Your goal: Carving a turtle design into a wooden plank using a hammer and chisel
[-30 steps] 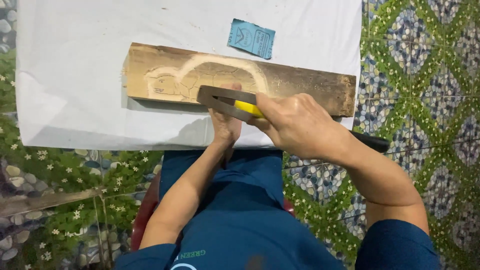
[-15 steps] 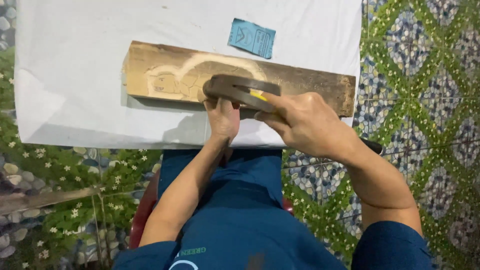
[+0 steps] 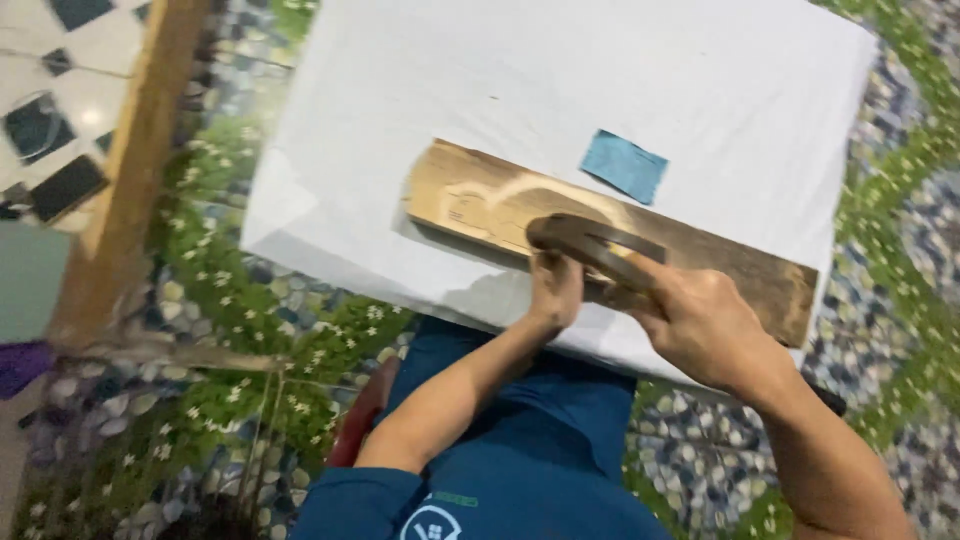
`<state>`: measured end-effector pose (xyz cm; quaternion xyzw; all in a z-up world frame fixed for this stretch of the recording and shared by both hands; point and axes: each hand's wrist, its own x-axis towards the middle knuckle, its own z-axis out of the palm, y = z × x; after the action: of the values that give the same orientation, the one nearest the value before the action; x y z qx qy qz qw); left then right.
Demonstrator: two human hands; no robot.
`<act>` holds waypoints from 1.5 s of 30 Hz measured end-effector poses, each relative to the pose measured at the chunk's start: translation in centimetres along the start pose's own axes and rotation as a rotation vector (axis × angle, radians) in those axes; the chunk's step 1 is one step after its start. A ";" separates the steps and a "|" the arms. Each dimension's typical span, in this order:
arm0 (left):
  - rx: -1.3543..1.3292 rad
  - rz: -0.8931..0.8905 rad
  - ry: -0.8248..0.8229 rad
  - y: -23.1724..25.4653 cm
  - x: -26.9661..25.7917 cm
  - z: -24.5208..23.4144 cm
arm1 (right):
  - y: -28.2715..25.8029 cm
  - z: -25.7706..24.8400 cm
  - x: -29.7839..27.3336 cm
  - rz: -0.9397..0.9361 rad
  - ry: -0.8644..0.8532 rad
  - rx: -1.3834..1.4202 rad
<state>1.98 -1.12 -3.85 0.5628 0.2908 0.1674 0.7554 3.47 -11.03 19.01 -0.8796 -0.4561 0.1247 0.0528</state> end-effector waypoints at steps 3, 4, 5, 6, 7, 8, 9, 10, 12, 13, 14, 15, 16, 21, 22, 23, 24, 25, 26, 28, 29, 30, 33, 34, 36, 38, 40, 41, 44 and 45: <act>-0.204 -0.127 0.014 -3.6 0.2 1.6 | -0.1 0.0 0.1 0.154 -0.069 0.020; -0.474 -0.055 0.025 -3.4 0.1 1.5 | -0.1 0.1 0.1 0.171 -0.110 0.024; -0.749 0.035 0.031 -3.0 0.5 1.8 | 0.1 -0.1 0.4 0.183 -0.146 0.018; -0.751 0.069 0.047 -0.1 0.3 0.7 | -0.7 -0.7 0.9 0.149 -0.132 0.011; -0.862 0.130 -0.079 2.4 -0.7 0.0 | -1.4 -1.3 0.7 0.278 -0.198 0.060; -0.968 0.192 -0.208 4.8 -1.6 -0.6 | -1.9 -1.7 0.6 0.407 -0.262 0.109; -0.967 0.188 -0.200 4.3 -1.4 -0.8 | -2.3 -1.9 0.6 0.405 -0.270 0.111; -0.954 0.206 -0.224 3.8 -1.1 -1.0 | -2.4 -2.0 0.6 0.405 -0.257 0.112; -0.938 0.210 -0.261 2.1 -0.4 -1.6 | -1.2 -0.8 0.2 0.423 -0.242 0.120; -0.582 0.054 -0.138 1.0 -0.3 -1.7 | 0.2 0.3 -0.5 0.309 -0.144 0.105; -0.219 -0.092 -0.027 -0.2 0.0 -1.7 | 1.7 1.5 -1.1 0.196 -0.043 0.087; -0.221 -0.131 -0.069 -0.8 0.2 -2.5 | 1.2 1.0 -1.0 0.252 -0.057 0.087; 0.282 0.340 -0.030 -1.7 0.7 -3.1 | 1.1 0.6 -0.7 0.194 -0.016 0.073; 0.614 0.957 -0.048 -9.1 2.4 -3.8 | -0.3 -1.3 -0.6 0.002 0.112 0.040; -0.063 0.774 -0.187 -5.6 1.1 -2.6 | -0.7 -1.9 -0.6 -0.022 0.112 0.045; -0.716 0.529 -0.291 -1.8 0.3 -1.7 | -1.1 -2.6 -0.2 -0.062 0.114 0.049; -0.724 0.520 -0.303 -0.3 -0.2 -1.3 | -0.9 -2.5 -0.3 -0.046 0.114 0.044; -0.752 0.488 -0.318 1.2 -0.6 -1.2 | -0.8 -2.5 -0.1 -0.037 0.066 0.081; -0.779 0.456 -0.333 2.8 -0.9 -1.2 | -0.7 -2.4 0.1 -0.028 0.017 0.118; -0.754 0.416 -0.313 1.6 -0.8 -1.5 | -0.9 -2.7 0.6 -0.021 0.003 0.122; -0.724 0.372 -0.292 0.9 -0.9 -1.7 | -1.0 -2.8 0.8 -0.013 -0.014 0.131; -0.725 0.368 -0.290 0.7 -0.8 -1.8 | -1.2 -2.9 1.0 -0.011 -0.017 0.132; -0.512 0.385 -0.264 0.2 -0.6 -2.2 | -2.0 -3.8 1.9 -0.044 -0.037 0.203; -0.351 0.401 -0.244 0.1 -0.3 -2.3 | -2.3 -4.5 2.3 -0.024 -0.106 0.214; -0.191 0.416 -0.222 -0.4 0.3 -2.2 | -3.0 -5.3 2.7 -0.005 -0.175 0.223; -0.190 0.475 -0.213 -1.4 1.2 -1.5 | -3.3 -5.4 2.8 -0.012 -0.206 0.177; -0.189 0.505 -0.202 -2.6 1.0 -1.0 | -2.9 -4.6 2.6 -0.040 -0.164 0.173; -0.180 0.541 -0.197 -3.2 0.8 -1.0 | -2.8 -4.1 2.4 -0.069 -0.111 0.175; -0.164 0.632 -0.191 -4.2 0.6 -0.4 | -2.8 -4.5 3.1 0.030 -0.198 0.211; -0.166 0.639 -0.191 -4.3 0.5 -0.3 | -2.9 -4.5 3.0 0.028 -0.193 0.206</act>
<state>1.93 -1.93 -8.09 0.5751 0.0132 0.3651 0.7320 4.07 -6.80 23.45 -0.8597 -0.4314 0.2557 0.0969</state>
